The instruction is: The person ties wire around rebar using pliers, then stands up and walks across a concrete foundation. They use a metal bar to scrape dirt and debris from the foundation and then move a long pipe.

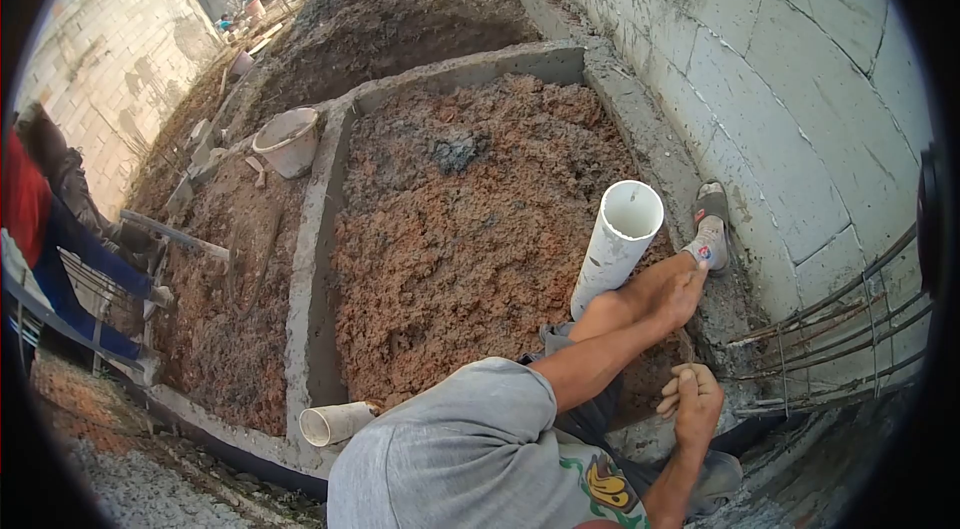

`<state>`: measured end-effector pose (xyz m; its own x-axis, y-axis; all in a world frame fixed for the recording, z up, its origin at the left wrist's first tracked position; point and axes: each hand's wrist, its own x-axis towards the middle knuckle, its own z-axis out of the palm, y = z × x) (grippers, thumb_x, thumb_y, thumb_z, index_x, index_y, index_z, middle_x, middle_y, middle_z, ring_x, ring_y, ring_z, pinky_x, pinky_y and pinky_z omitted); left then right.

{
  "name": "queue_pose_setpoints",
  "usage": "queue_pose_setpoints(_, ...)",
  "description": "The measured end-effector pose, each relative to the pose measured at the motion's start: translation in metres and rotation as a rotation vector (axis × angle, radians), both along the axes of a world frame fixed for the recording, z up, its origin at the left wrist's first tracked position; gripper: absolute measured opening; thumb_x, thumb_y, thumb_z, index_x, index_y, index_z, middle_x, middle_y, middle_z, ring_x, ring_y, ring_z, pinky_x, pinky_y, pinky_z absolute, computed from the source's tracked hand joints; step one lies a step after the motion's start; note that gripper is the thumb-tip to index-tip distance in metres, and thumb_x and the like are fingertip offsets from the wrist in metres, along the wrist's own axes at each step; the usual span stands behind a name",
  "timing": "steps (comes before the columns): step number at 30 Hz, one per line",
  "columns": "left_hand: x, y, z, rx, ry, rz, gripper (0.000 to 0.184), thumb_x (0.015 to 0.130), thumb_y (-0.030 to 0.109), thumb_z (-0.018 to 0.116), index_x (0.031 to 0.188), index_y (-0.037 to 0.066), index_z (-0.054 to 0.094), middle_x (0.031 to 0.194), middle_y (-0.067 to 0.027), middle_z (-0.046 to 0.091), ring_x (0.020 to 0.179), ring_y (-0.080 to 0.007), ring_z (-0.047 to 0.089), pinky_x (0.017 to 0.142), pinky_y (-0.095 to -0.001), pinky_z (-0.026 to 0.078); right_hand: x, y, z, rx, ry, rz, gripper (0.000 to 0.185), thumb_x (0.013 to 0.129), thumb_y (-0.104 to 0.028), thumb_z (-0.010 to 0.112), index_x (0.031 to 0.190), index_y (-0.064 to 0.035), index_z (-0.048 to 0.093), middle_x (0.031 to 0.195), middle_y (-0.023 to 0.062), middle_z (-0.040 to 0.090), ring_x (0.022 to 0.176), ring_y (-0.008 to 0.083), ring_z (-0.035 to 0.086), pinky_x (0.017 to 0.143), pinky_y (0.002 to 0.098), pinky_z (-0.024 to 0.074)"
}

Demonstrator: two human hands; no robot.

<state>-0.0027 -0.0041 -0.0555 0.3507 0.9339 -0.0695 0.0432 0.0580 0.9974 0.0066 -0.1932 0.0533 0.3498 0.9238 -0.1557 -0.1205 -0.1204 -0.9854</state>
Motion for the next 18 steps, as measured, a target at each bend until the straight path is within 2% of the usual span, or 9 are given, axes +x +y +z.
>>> queue_pose_setpoints(2, -0.010, 0.003, 0.010, 0.100, 0.106, 0.078, 0.068, 0.097, 0.057, 0.032, 0.065, 0.000, 0.050, 0.056, -0.0089, 0.044, 0.058, -0.0179, 0.045, 0.059, -0.0380, 0.040, 0.009, 0.004, -0.010, -0.117, -0.705, -0.164, 0.021, 0.094, -0.018, 0.052, 0.092, 0.0020, 0.059, 0.061, 0.0079, 0.058, 0.047, 0.0149, 0.055, 0.045, 0.0296, 0.0431)
queue_pose_setpoints(4, -0.025, -0.005, 0.025, 0.161, 0.178, -0.009, 0.069, 0.097, 0.054, 0.030, 0.074, -0.004, 0.060, 0.070, -0.0252, 0.061, 0.074, -0.0427, 0.060, 0.069, -0.0475, 0.044, 0.021, 0.002, -0.016, -0.160, -0.771, -0.250, 0.016, 0.094, -0.015, 0.049, 0.096, -0.0017, 0.057, 0.062, 0.0094, 0.058, 0.053, 0.0205, 0.059, 0.051, 0.0358, 0.0444)
queue_pose_setpoints(6, -0.029, -0.011, 0.030, 0.245, 0.171, -0.010, 0.068, 0.098, 0.052, 0.030, 0.074, -0.005, 0.060, 0.070, -0.0270, 0.059, 0.073, -0.0429, 0.060, 0.071, -0.0490, 0.045, 0.037, 0.000, -0.040, -0.152, -1.034, -0.382, 0.016, 0.094, -0.016, 0.048, 0.099, -0.0027, 0.056, 0.064, 0.0104, 0.059, 0.056, 0.0259, 0.059, 0.053, 0.0400, 0.0435)
queue_pose_setpoints(9, -0.006, -0.016, 0.024, 0.149, 0.094, -0.081, 0.066, 0.098, 0.050, 0.032, 0.076, -0.005, 0.060, 0.070, -0.0272, 0.060, 0.073, -0.0430, 0.061, 0.070, -0.0490, 0.045, 0.068, 0.001, -0.098, -0.242, -0.906, -0.385, 0.016, 0.092, -0.016, 0.049, 0.092, -0.0018, 0.057, 0.063, 0.0108, 0.057, 0.055, 0.0276, 0.055, 0.057, 0.0417, 0.0431)
queue_pose_setpoints(10, -0.002, -0.019, 0.030, 0.230, 0.076, -0.050, 0.065, 0.098, 0.050, 0.034, 0.070, -0.004, 0.057, 0.062, -0.0206, 0.055, 0.063, -0.0354, 0.056, 0.063, -0.0458, 0.043, 0.079, 0.001, -0.127, -0.219, -0.860, -0.340, 0.016, 0.090, -0.016, 0.050, 0.090, -0.0013, 0.057, 0.061, 0.0097, 0.055, 0.054, 0.0264, 0.054, 0.058, 0.0416, 0.0431)
queue_pose_setpoints(11, 0.000, -0.019, 0.034, 0.311, 0.062, -0.019, 0.066, 0.097, 0.051, 0.036, 0.064, -0.002, 0.054, 0.053, -0.0139, 0.051, 0.053, -0.0278, 0.052, 0.057, -0.0426, 0.041, 0.081, -0.001, -0.145, -0.352, -0.576, -0.214, 0.018, 0.088, -0.017, 0.052, 0.085, 0.0001, 0.058, 0.055, 0.0057, 0.049, 0.049, 0.0189, 0.047, 0.051, 0.0365, 0.0407)
queue_pose_setpoints(14, 0.000, -0.006, 0.023, 0.200, 0.066, -0.029, 0.064, 0.097, 0.050, 0.038, 0.064, -0.001, 0.056, 0.054, -0.0120, 0.052, 0.055, -0.0262, 0.053, 0.059, -0.0415, 0.042, 0.022, -0.009, -0.056, -0.341, 0.126, 0.231, 0.026, 0.091, -0.022, 0.057, 0.083, 0.0033, 0.057, 0.050, -0.0010, 0.038, 0.042, 0.0075, 0.032, 0.042, 0.0239, 0.0311)
queue_pose_setpoints(16, -0.001, -0.006, 0.017, 0.159, 0.035, -0.053, 0.062, 0.097, 0.050, 0.040, 0.065, -0.001, 0.057, 0.055, -0.0121, 0.053, 0.056, -0.0260, 0.053, 0.060, -0.0414, 0.043, 0.015, -0.018, -0.039, -0.241, 0.332, 0.349, 0.032, 0.089, -0.027, 0.063, 0.083, 0.0041, 0.057, 0.052, 0.0029, 0.046, 0.043, 0.0117, 0.044, 0.042, 0.0253, 0.0355)
queue_pose_setpoints(18, -0.002, -0.009, 0.013, 0.114, 0.003, -0.076, 0.061, 0.096, 0.049, 0.041, 0.065, 0.000, 0.058, 0.057, -0.0122, 0.053, 0.058, -0.0258, 0.054, 0.062, -0.0412, 0.043, 0.018, -0.021, -0.031, -0.132, 0.365, 0.362, 0.034, 0.088, -0.029, 0.064, 0.083, 0.0043, 0.057, 0.055, 0.0065, 0.052, 0.049, 0.0155, 0.052, 0.045, 0.0270, 0.0396)
